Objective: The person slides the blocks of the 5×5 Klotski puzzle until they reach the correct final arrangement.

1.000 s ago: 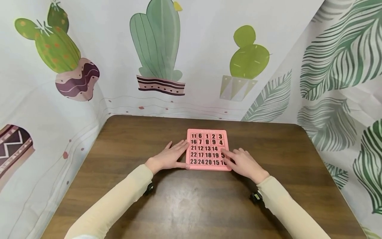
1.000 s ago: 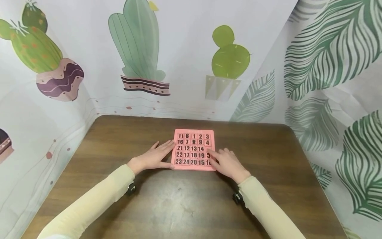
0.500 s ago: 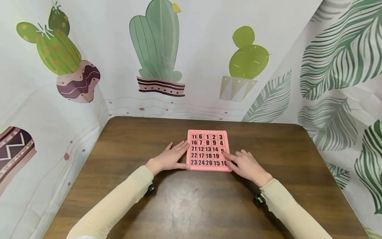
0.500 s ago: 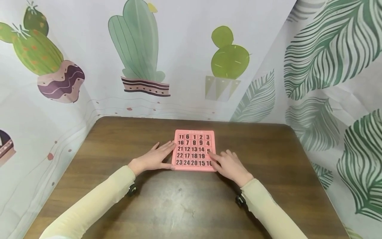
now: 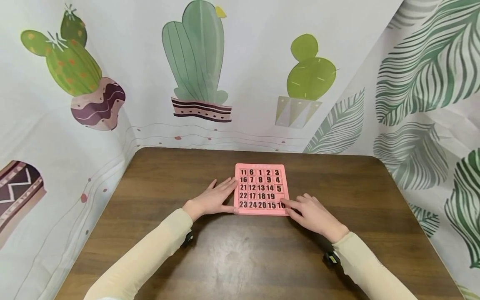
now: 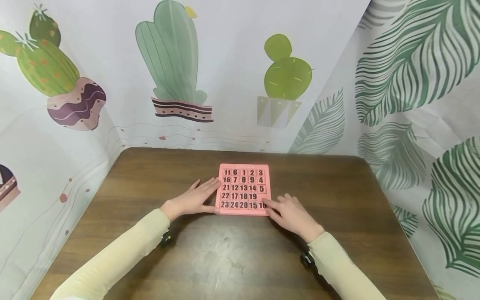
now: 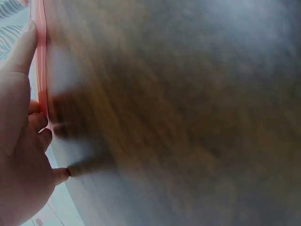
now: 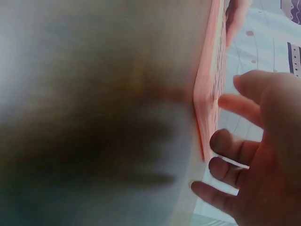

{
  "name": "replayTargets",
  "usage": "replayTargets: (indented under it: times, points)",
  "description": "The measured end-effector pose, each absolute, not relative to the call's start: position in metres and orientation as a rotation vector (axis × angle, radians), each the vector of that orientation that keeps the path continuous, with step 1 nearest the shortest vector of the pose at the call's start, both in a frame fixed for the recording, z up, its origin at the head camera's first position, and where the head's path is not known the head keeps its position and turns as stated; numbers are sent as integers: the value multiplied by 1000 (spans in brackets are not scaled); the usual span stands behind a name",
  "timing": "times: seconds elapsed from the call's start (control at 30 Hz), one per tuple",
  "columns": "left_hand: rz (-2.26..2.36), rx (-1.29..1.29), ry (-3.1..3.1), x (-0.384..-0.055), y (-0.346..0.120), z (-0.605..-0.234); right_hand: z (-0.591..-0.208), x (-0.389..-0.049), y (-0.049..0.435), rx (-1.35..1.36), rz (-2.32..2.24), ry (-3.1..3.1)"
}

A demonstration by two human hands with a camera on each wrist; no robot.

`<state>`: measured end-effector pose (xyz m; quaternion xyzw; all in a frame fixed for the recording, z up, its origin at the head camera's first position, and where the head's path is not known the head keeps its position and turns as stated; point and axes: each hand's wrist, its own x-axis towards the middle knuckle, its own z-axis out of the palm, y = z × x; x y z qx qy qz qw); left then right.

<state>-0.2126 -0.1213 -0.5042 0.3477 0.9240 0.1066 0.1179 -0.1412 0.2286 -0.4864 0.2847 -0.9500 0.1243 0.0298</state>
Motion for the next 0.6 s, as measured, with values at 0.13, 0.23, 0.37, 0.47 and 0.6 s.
replayTargets:
  times: [0.13,0.23,0.37,0.47,0.6]
  points:
    - [301,1018,2708,-214,-122,-504,-487,-133,233,920,377,-2906]
    - [296,1019,2715,-214,-122,-501,-487,-136,231,890,337,-2883]
    - [308,1036,2709,-213,-121,-499,-486,-146,224,808,257,-2895]
    - [299,1043,2706,-212,-120,-499,-485,-150,219,775,212,-2920]
    - [297,1034,2705,-212,-120,-501,-484,-147,212,867,271,-2872]
